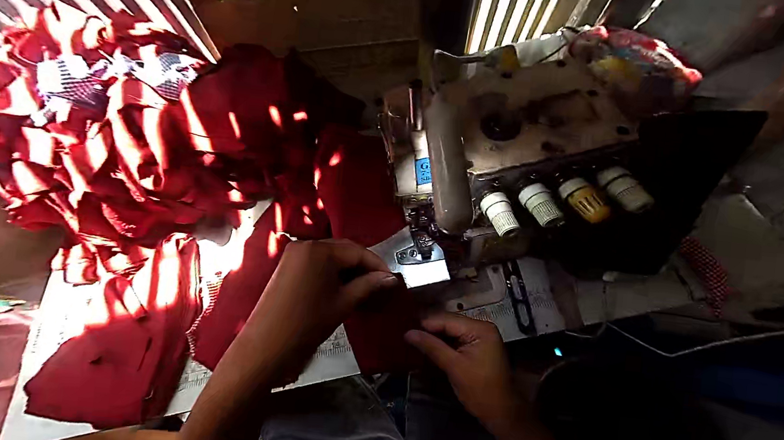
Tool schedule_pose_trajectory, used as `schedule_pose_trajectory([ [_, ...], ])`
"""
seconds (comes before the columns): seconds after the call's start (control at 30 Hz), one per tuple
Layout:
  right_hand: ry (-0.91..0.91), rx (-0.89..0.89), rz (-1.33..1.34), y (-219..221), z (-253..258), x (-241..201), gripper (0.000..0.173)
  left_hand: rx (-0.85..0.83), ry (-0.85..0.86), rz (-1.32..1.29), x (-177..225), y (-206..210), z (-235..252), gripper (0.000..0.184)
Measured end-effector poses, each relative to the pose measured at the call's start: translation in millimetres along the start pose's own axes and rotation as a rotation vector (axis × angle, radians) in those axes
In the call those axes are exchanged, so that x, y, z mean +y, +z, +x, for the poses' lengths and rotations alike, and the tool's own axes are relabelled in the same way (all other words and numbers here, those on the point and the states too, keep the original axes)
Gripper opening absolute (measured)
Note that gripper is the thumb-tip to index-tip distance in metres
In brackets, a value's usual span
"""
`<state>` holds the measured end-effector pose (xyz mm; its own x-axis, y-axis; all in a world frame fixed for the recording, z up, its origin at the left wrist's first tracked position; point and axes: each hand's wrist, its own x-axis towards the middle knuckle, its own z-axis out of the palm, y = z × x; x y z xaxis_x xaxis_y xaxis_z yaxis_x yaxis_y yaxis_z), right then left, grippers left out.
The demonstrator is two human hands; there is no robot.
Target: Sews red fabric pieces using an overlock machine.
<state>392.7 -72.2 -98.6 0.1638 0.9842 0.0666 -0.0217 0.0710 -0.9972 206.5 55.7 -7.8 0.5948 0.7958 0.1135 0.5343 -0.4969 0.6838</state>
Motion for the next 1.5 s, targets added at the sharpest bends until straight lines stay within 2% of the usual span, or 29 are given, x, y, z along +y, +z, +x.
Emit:
schedule_pose_trajectory([
  [0.23, -0.044, 0.051, 0.031, -10.6, -1.8, -1.3, 0.009, 0.007, 0.060, 0.049, 3.4, 4.4, 14.4, 0.012],
  [0.4, -0.034, 0.090, 0.043, -10.1, 5.6, 6.9, 0.009, 0.208, 0.024, 0.174, 8.3, 24.6, 11.4, 0.018],
  [0.57, -0.059, -0.022, 0.092, -15.3, -5.1, 9.8, 0.013, 0.382, 0.116, 0.420, 30.0, 62.0, -32.3, 0.027],
  [0.7, 0.052, -0.177, 0.307, -18.4, -9.5, -1.8, 0.012, 0.393, 0.118, 0.357, 22.4, 78.4, -41.5, 0.038],
  [0.77, 0.087, -0.170, 0.381, -14.7, -4.0, -7.1, 0.013, 0.410, 0.122, 0.319, 15.7, 78.0, -33.2, 0.037],
  [0.9, 0.099, -0.103, 0.360, -9.3, 7.0, -10.2, 0.021, 0.425, 0.116, 0.324, 9.4, 75.5, -17.4, 0.035],
  [1.1, 0.108, -0.102, 0.300, -11.9, -3.7, -4.2, 0.013, 0.431, 0.172, 0.355, -1.4, 80.0, -16.9, 0.039],
  [1.23, 0.089, -0.059, 0.293, -10.4, -6.7, -5.5, 0.015, 0.412, 0.189, 0.359, -3.6, 80.3, -18.4, 0.046],
  [1.3, 0.086, -0.053, 0.290, -9.2, -3.9, -6.1, 0.015, 0.433, 0.188, 0.301, -2.1, 78.2, -25.4, 0.047],
  [1.37, 0.107, -0.072, 0.300, -8.3, -2.9, -4.3, 0.015, 0.553, 0.156, 0.173, -2.6, 80.2, -43.7, 0.044],
  [1.43, 0.138, -0.097, 0.311, -9.0, -6.7, -4.6, 0.015, 0.665, 0.058, -0.064, -4.4, 90.9, -68.0, 0.038],
  [1.5, 0.159, -0.119, 0.325, -10.0, -13.9, -7.6, 0.014, 0.641, -0.093, -0.415, -0.5, 107.8, -90.0, 0.032],
])
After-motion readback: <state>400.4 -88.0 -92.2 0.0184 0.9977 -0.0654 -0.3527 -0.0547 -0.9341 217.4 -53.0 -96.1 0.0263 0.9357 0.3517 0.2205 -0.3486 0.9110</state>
